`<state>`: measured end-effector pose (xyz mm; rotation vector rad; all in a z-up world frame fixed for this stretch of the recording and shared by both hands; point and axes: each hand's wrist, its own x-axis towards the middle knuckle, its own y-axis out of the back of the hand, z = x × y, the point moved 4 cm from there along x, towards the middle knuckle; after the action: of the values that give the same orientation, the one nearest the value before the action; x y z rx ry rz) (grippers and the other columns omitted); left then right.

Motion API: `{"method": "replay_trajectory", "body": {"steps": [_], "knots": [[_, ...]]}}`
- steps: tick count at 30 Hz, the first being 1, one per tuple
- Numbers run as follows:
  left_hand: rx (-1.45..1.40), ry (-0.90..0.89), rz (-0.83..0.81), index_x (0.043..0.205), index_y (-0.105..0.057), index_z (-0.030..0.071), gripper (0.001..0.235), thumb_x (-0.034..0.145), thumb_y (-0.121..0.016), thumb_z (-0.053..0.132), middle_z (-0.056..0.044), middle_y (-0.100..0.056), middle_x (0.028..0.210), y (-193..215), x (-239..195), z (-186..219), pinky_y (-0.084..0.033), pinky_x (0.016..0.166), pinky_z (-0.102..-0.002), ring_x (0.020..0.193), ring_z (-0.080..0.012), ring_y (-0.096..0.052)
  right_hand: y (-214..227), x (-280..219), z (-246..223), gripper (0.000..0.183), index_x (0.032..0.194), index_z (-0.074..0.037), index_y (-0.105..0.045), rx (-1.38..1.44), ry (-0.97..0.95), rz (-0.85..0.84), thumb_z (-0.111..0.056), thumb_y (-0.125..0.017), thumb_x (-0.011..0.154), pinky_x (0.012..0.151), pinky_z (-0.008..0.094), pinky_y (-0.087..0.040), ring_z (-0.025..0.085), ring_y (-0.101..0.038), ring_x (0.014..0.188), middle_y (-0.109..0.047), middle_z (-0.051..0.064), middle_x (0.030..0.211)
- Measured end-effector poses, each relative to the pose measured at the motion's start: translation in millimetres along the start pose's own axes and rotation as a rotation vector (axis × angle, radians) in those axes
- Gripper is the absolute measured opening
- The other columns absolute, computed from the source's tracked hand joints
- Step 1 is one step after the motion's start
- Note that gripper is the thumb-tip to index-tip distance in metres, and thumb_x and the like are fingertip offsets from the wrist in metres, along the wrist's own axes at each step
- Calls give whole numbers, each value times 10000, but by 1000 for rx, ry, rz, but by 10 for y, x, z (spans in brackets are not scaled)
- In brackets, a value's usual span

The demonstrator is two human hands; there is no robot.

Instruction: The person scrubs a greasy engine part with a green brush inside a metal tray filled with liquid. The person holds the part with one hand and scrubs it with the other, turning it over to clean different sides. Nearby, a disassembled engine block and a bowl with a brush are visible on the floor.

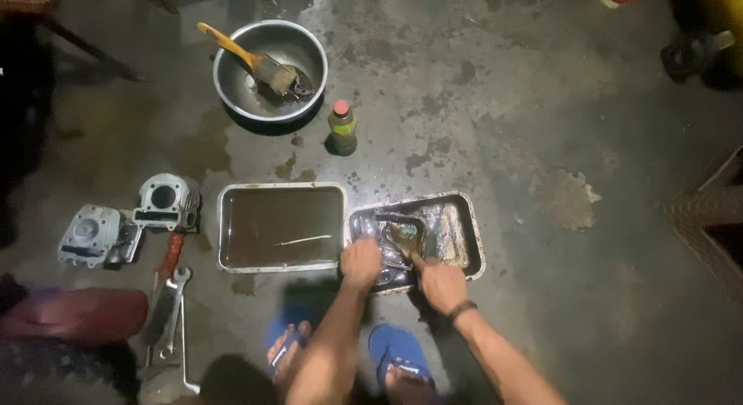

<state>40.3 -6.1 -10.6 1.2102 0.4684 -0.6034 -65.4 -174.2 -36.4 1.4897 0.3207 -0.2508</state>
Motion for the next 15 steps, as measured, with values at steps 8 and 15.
{"method": "replay_trajectory", "body": {"steps": [8, 15], "knots": [[3, 6, 88, 913, -820, 71, 369, 942, -456, 123, -155, -793, 906, -251, 226, -94, -625, 817, -461, 954, -351, -774, 329, 108, -135, 413, 1286, -241, -689, 123, -83, -28, -242, -486, 926, 695, 497, -628, 325, -777, 789, -769, 62, 937], [47, -57, 132, 861, -812, 52, 329, 930, -491, 83, -194, -778, 836, -151, 218, -17, -632, 745, -470, 889, -369, -775, 2, 91, 10, 436, 1334, -330, -641, 72, -34, 62, -232, -488, 937, 667, 480, -629, 293, -768, 748, -729, 22, 935]]}}
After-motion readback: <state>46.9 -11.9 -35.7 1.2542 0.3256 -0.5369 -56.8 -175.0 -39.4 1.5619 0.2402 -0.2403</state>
